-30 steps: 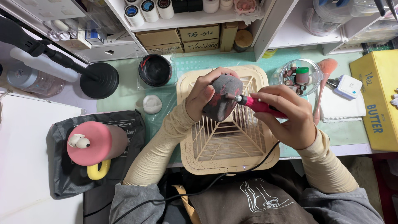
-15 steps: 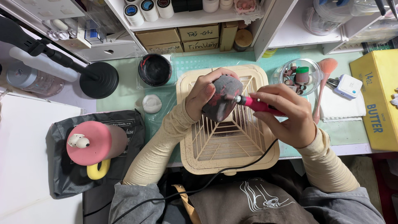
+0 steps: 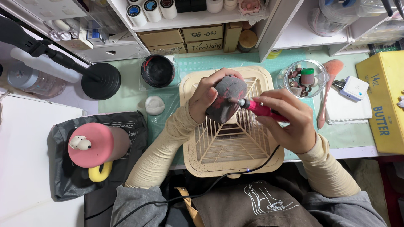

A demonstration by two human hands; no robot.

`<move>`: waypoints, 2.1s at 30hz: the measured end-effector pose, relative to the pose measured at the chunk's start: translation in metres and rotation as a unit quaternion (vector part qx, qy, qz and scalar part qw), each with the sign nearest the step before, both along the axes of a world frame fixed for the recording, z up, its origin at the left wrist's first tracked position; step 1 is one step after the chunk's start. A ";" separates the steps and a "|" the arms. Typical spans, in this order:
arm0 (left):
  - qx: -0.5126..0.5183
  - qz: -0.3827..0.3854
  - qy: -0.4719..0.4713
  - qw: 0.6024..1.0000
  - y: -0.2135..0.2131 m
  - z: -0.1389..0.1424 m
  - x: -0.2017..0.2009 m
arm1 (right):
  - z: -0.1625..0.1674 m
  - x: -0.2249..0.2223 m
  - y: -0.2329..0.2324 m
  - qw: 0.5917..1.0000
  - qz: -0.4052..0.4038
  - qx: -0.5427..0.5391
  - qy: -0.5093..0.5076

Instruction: The person holds a round dark object in one hand and grinds its surface with a pink electric rotary tool, rotating the object to work different areas over a small dust-collecting fan. They then set the rotary tool down and use a soft brush to sweep dust off the object.

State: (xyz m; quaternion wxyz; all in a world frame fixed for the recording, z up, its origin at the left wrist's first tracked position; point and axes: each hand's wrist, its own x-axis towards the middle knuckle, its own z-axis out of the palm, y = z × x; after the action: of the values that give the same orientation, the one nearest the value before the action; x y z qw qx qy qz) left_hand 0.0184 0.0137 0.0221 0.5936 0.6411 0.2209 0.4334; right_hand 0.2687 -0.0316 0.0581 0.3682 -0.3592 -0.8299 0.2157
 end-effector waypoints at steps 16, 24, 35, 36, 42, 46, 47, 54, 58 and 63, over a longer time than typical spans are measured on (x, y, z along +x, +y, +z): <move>0.212 0.097 0.119 0.965 0.004 0.001 -0.002 | 0.015 0.017 -0.013 0.996 -0.073 0.007 -0.054; 0.235 0.110 0.146 0.955 0.003 0.002 -0.005 | 0.016 0.017 -0.019 0.995 -0.061 0.008 -0.072; 0.260 0.117 0.155 0.946 0.004 0.000 -0.004 | 0.013 0.016 -0.019 0.996 -0.056 0.012 -0.068; 0.267 0.120 0.153 0.944 0.004 0.000 -0.003 | 0.013 0.016 -0.018 0.997 -0.039 0.011 -0.065; 0.277 0.122 0.166 0.939 0.001 0.001 -0.005 | 0.016 0.018 -0.017 0.996 -0.069 -0.004 -0.058; 0.305 0.125 0.159 0.931 0.003 0.000 -0.003 | 0.018 0.020 -0.017 0.998 -0.015 -0.008 -0.067; 0.306 0.125 0.164 0.930 0.003 0.000 -0.003 | 0.018 0.020 -0.016 0.997 -0.033 -0.006 -0.063; 0.329 0.126 0.166 0.921 0.004 0.000 -0.004 | 0.015 0.022 -0.016 0.998 -0.042 -0.034 -0.043; 0.319 0.125 0.180 0.922 0.004 -0.001 -0.005 | 0.013 0.022 -0.016 0.996 -0.077 -0.012 -0.050; 0.342 0.130 0.162 0.916 0.005 -0.005 -0.004 | 0.013 0.024 -0.018 0.997 -0.060 -0.033 -0.026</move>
State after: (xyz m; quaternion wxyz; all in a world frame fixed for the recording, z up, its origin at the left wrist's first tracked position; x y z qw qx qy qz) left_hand 0.0142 0.0187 0.0175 0.2320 0.8321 0.2341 0.4460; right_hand 0.2932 -0.0492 0.0709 0.3462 -0.4257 -0.8089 0.2112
